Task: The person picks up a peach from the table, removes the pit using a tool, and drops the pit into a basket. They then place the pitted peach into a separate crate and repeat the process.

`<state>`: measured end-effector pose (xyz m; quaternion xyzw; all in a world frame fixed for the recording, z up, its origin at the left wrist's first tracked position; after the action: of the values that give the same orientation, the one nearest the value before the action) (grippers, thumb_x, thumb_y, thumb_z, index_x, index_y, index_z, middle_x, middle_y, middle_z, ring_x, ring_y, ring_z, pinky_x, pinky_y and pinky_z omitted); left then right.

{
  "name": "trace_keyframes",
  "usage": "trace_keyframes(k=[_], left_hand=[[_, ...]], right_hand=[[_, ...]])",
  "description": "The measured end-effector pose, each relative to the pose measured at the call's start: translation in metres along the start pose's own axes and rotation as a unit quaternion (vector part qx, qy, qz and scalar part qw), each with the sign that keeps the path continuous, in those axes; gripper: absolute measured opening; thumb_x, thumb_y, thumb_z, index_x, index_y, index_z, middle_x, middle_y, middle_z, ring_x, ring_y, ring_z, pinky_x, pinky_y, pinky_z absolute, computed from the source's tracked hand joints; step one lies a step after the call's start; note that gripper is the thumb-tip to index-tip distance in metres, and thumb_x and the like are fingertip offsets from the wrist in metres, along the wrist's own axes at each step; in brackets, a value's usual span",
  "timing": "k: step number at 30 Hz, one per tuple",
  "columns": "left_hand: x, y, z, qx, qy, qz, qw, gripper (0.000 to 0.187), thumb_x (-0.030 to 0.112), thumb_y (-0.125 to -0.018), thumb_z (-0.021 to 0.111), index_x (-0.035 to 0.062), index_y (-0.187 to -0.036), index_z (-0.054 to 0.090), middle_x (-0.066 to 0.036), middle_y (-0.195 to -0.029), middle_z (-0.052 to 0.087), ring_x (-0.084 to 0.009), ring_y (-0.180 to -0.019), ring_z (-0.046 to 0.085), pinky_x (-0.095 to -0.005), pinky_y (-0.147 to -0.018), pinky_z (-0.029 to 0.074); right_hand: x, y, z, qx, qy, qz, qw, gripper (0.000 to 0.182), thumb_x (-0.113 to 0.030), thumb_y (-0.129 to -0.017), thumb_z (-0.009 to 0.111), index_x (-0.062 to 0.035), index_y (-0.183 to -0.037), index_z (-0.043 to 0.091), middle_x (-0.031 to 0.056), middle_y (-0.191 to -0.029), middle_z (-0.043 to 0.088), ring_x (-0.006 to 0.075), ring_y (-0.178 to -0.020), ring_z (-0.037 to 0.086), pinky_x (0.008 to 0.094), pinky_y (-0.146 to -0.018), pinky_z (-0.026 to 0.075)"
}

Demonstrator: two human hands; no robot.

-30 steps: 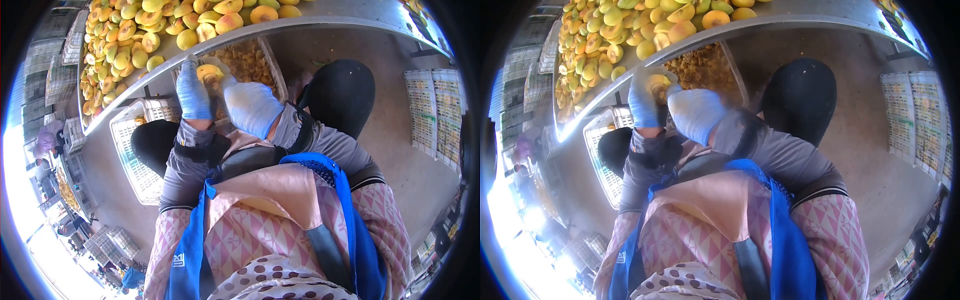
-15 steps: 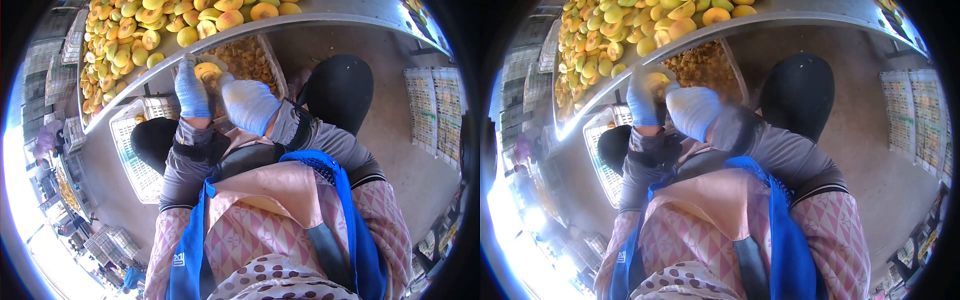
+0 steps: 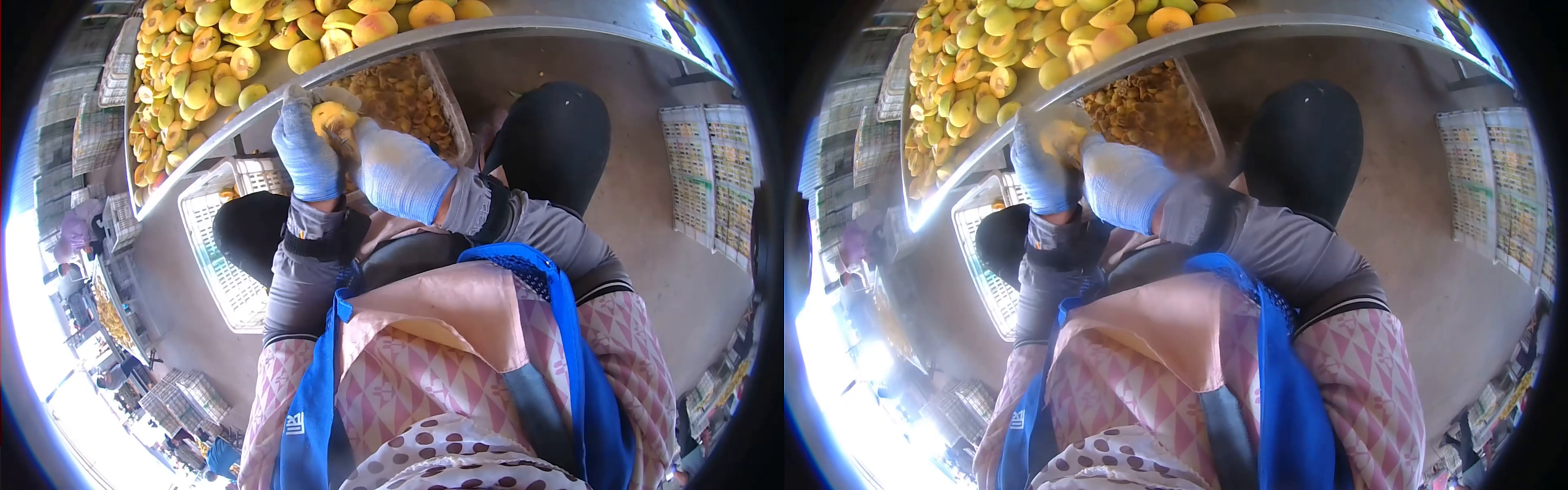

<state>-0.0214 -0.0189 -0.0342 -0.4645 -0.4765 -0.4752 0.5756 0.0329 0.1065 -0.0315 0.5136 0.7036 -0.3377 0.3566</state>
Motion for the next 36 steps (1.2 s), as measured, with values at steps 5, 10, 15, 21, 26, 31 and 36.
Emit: trace_keyframes(k=[5,10,15,21,26,31,36], left_hand=[[0.015,0.006,0.01,0.055,-0.101,0.092,0.989,0.044,0.033,-0.103,0.046,-0.0026,-0.087,0.065,-0.009,-0.077,0.067,-0.0158,-0.071,0.062,-0.0272,-0.065,0.05],[0.01,0.001,0.015,0.01,0.102,-0.089,0.991,0.044,0.034,-0.102,0.047,-0.0016,-0.087,0.066,-0.009,-0.077,0.067,-0.0174,-0.074,0.064,-0.0276,-0.068,0.052],[0.012,-0.003,0.004,-0.029,0.081,-0.155,0.984,0.045,0.037,-0.103,0.043,-0.0017,-0.095,0.065,-0.011,-0.086,0.068,-0.0194,-0.079,0.065,-0.0293,-0.073,0.053],[0.017,-0.001,0.003,-0.067,-0.002,-0.065,0.996,0.048,0.038,-0.101,0.044,-0.0035,-0.09,0.067,-0.012,-0.08,0.069,-0.0182,-0.073,0.067,-0.0269,-0.066,0.054],[0.02,0.0,-0.004,-0.146,-0.036,-0.089,0.985,0.045,0.034,-0.105,0.036,-0.0023,-0.105,0.062,-0.012,-0.094,0.069,-0.0197,-0.085,0.066,-0.0297,-0.081,0.052],[0.011,-0.004,0.001,-0.07,-0.018,-0.039,0.997,0.048,0.035,-0.102,0.046,-0.0047,-0.088,0.067,-0.011,-0.078,0.07,-0.0159,-0.07,0.066,-0.0253,-0.063,0.052],[0.021,0.004,0.006,0.008,-0.099,0.048,0.994,0.051,0.038,-0.103,0.044,-0.0048,-0.088,0.068,-0.01,-0.077,0.07,-0.014,-0.067,0.065,-0.0255,-0.062,0.051]], right_hand=[[0.025,-0.012,0.037,-0.028,0.013,-0.059,0.998,0.028,-0.014,-0.086,0.057,0.0038,-0.108,0.055,0.0276,-0.083,0.066,0.0421,-0.083,0.067,0.049,-0.073,0.052],[-0.008,-0.005,-0.015,-0.086,0.0,0.055,0.995,0.025,-0.012,-0.086,0.058,0.0034,-0.106,0.057,0.0258,-0.083,0.067,0.0418,-0.083,0.067,0.0487,-0.073,0.052],[-0.001,-0.008,-0.017,-0.126,0.061,0.022,0.99,0.026,-0.011,-0.087,0.059,0.0038,-0.108,0.057,0.0251,-0.084,0.067,0.0412,-0.084,0.067,0.0479,-0.073,0.052],[0.03,-0.014,0.016,-0.049,-0.043,-0.138,0.988,0.037,-0.015,-0.085,0.064,0.0092,-0.111,0.054,0.0201,-0.072,0.066,0.0386,-0.069,0.067,0.046,-0.061,0.054],[0.013,-0.005,-0.002,-0.051,0.024,-0.096,0.994,0.032,-0.014,-0.086,0.063,0.0091,-0.107,0.054,0.0231,-0.075,0.065,0.0386,-0.069,0.067,0.0443,-0.061,0.055],[0.003,-0.005,-0.008,-0.082,0.055,-0.027,0.995,0.03,-0.015,-0.087,0.061,0.0078,-0.104,0.055,0.0251,-0.077,0.065,0.0385,-0.069,0.067,0.0436,-0.062,0.055],[-0.005,-0.008,-0.004,-0.018,-0.033,-0.174,0.984,0.018,-0.011,-0.088,0.058,0.0022,-0.099,0.063,0.0215,-0.085,0.065,0.0369,-0.078,0.066,0.0422,-0.068,0.056]])
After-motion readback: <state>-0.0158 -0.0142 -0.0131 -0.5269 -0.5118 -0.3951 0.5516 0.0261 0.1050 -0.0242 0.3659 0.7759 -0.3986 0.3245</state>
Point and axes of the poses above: each hand's wrist, its own y-axis away from the middle knuckle, its own z-axis out of the palm, x = y × z, the point moved 3 cm from there along -y, towards the middle knuckle
